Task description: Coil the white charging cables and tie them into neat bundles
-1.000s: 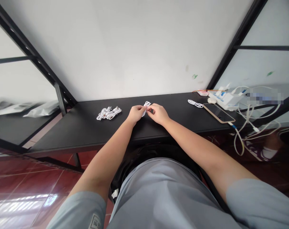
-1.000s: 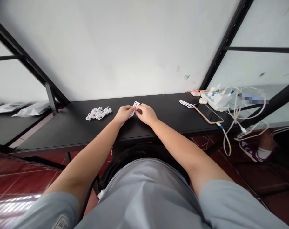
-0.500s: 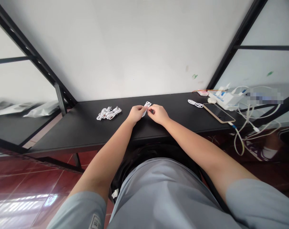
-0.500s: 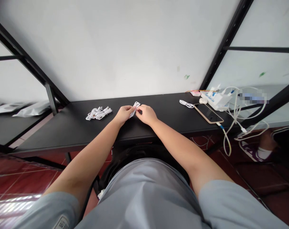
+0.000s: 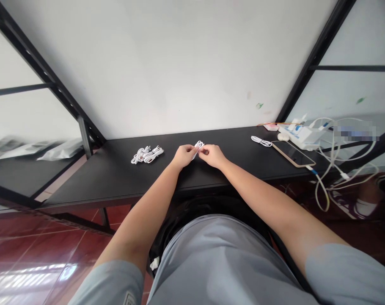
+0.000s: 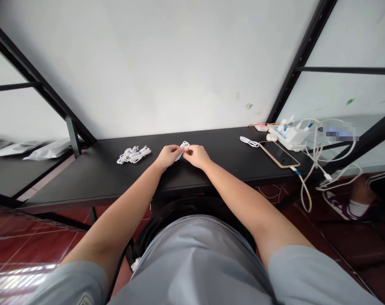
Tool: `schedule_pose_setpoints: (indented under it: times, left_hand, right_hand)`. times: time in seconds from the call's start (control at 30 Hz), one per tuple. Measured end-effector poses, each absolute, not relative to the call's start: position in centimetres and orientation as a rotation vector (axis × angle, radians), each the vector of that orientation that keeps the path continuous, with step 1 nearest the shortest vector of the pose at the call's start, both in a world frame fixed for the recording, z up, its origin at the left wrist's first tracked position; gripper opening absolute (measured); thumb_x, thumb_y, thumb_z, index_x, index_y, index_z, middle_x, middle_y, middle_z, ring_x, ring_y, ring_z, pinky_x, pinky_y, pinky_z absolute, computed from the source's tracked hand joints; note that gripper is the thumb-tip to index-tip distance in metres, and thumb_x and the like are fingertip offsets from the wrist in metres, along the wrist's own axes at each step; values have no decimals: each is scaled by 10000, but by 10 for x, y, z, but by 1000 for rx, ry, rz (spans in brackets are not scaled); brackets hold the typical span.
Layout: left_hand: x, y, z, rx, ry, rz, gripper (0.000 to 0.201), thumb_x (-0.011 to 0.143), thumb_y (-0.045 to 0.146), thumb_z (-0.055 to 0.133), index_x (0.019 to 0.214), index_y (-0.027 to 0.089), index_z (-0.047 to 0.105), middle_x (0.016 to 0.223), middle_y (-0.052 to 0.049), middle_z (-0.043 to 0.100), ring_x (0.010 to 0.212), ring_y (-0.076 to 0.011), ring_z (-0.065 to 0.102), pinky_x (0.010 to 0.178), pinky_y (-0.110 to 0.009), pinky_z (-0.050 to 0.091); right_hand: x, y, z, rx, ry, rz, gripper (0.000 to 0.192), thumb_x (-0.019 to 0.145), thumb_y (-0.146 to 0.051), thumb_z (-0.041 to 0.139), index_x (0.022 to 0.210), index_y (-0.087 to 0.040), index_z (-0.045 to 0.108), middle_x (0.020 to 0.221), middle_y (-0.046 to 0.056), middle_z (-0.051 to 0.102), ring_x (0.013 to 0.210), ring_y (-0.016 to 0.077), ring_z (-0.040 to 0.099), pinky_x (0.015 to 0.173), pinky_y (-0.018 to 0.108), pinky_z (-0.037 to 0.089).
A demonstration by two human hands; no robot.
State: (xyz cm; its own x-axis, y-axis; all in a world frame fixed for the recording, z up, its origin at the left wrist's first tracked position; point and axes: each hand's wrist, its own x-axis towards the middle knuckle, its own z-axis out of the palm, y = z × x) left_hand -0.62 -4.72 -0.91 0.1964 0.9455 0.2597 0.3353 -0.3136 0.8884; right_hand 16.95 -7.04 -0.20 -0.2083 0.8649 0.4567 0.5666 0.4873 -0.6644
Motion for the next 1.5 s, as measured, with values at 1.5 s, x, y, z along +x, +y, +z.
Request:
schedule_pose_setpoints:
  times: [1.5]
  left_hand:
    - [-6, -46, -9, 1680, 1200, 1142, 498, 768, 645, 636, 749, 152, 699, 634, -14, 574, 585, -117, 452, 579, -262, 354]
  right_hand:
    - [161, -87, 6, -1149, -2101, -339, 166, 886, -239, 552, 807, -226, 698, 865, 66, 694, 708, 194, 613, 598, 313, 373]
